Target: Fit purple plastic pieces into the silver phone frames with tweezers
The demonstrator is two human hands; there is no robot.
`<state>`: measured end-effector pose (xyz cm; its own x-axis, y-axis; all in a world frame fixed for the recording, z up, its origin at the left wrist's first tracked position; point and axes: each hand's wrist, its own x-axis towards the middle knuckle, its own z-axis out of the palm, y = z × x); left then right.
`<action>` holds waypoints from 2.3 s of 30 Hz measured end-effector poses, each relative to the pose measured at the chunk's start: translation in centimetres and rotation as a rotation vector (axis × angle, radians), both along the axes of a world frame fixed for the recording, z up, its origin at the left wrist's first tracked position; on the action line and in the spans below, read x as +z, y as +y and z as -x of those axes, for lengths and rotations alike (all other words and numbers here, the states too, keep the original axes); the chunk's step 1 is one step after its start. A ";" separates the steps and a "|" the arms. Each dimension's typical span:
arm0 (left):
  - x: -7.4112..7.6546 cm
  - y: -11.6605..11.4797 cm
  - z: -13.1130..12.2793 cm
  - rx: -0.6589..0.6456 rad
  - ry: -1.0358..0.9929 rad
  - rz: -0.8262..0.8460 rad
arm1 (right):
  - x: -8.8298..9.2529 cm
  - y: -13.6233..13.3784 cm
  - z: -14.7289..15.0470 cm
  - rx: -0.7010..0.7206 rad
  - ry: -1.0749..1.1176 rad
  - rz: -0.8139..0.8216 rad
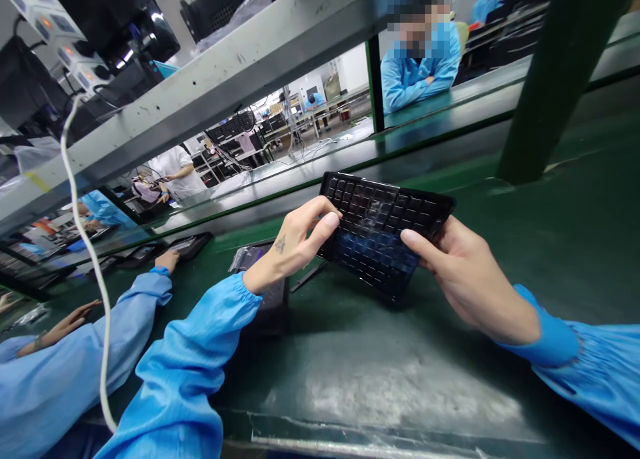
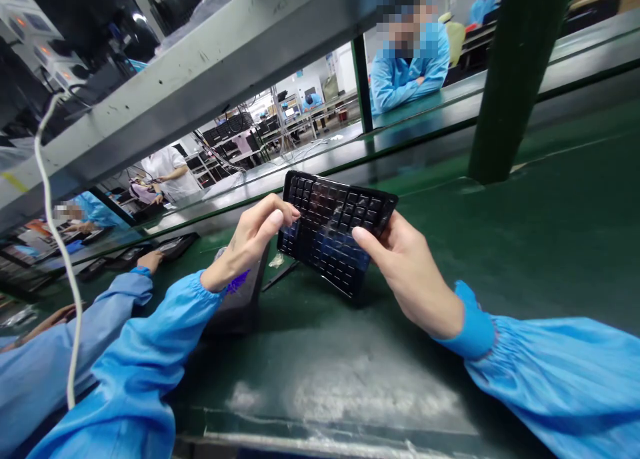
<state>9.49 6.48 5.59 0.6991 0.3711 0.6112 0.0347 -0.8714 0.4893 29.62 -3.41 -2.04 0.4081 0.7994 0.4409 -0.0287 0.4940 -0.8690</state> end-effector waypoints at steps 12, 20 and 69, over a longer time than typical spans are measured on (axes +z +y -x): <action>1.7 0.9 -0.3 -0.090 0.204 -0.213 | 0.1 -0.3 0.3 0.012 -0.096 0.003; -0.2 1.5 -0.1 -0.113 0.045 0.003 | 0.2 -0.2 0.3 0.067 0.013 0.069; -4.1 2.8 -1.8 0.231 0.050 -0.426 | -0.3 -0.3 0.5 0.047 0.046 0.108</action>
<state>11.25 9.27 1.48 0.6604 0.2441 0.7101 0.2654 -0.9605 0.0833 29.16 -3.73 -2.34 0.3872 0.8600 0.3324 -0.0909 0.3943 -0.9145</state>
